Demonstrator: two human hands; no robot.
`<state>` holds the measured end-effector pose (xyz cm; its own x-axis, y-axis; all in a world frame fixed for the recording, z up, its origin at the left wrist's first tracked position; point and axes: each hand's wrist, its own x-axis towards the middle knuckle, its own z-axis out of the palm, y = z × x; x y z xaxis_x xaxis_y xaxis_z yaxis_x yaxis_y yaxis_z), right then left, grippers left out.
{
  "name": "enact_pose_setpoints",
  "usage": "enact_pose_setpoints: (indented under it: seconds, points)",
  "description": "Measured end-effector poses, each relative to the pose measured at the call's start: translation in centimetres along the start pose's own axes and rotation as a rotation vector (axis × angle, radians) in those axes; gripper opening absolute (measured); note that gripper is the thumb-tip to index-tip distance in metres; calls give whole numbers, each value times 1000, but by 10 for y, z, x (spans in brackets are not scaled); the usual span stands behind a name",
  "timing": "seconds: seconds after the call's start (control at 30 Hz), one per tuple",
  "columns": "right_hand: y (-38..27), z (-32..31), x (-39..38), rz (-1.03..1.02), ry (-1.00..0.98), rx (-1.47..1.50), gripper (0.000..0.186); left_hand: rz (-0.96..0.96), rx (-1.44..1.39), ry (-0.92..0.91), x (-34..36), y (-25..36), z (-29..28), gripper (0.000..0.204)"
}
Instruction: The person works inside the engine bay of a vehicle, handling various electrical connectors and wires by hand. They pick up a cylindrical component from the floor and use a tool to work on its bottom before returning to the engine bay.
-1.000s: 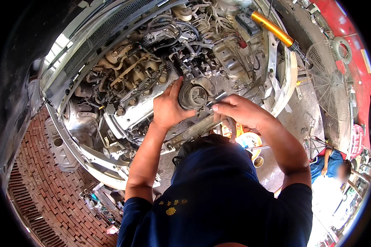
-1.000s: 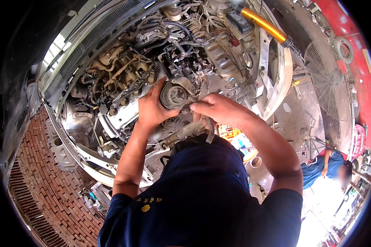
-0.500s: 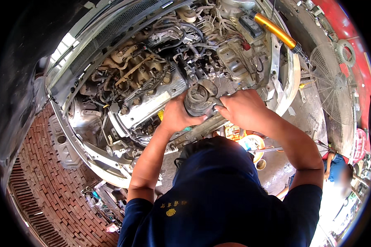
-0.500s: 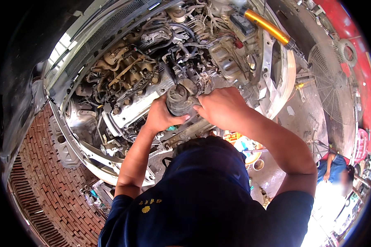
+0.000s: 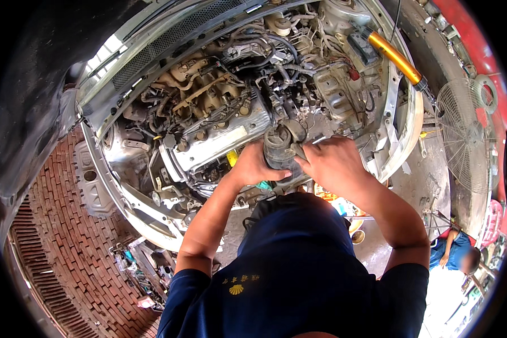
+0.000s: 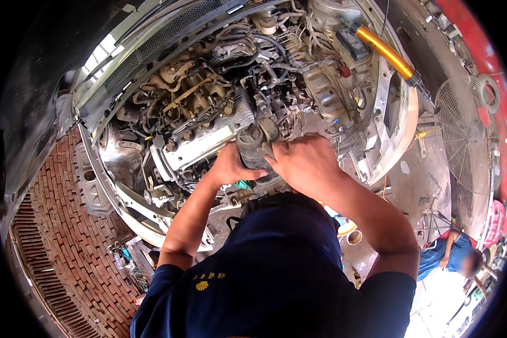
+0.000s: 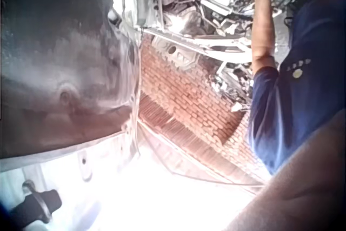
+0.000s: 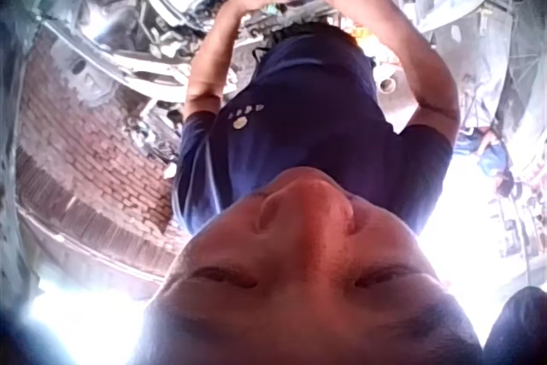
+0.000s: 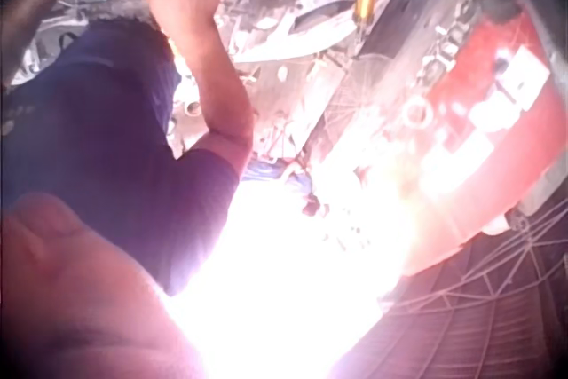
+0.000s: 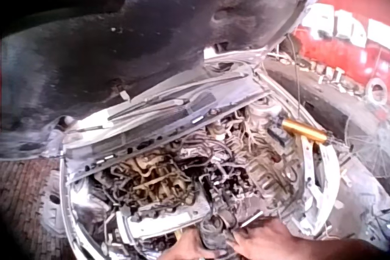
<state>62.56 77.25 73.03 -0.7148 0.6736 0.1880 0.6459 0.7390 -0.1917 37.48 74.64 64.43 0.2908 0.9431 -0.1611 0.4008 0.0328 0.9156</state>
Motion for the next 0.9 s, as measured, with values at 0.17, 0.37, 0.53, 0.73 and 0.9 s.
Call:
enact_pose_setpoints:
  seconds: [0.17, 0.37, 0.53, 0.73, 0.9]
  points:
    - [-2, -3, -5, 129, -156, 435, 37, 41, 56, 46, 0, 1, -1, 98]
    - [6, 8, -25, 392, -397, 1168, 31, 154, 558, 225, 3, 17, -14, 117]
    - [9, 26, -39, 570, -435, 1539, 32, 216, 670, 227, 2, 22, -10, 114]
    - [24, 62, -57, 865, -380, 2162, 30, 425, 712, 226, 8, 29, 2, 101]
    - [25, 70, -70, 844, -435, 2292, 33, 523, 800, 188, 11, 46, 5, 93]
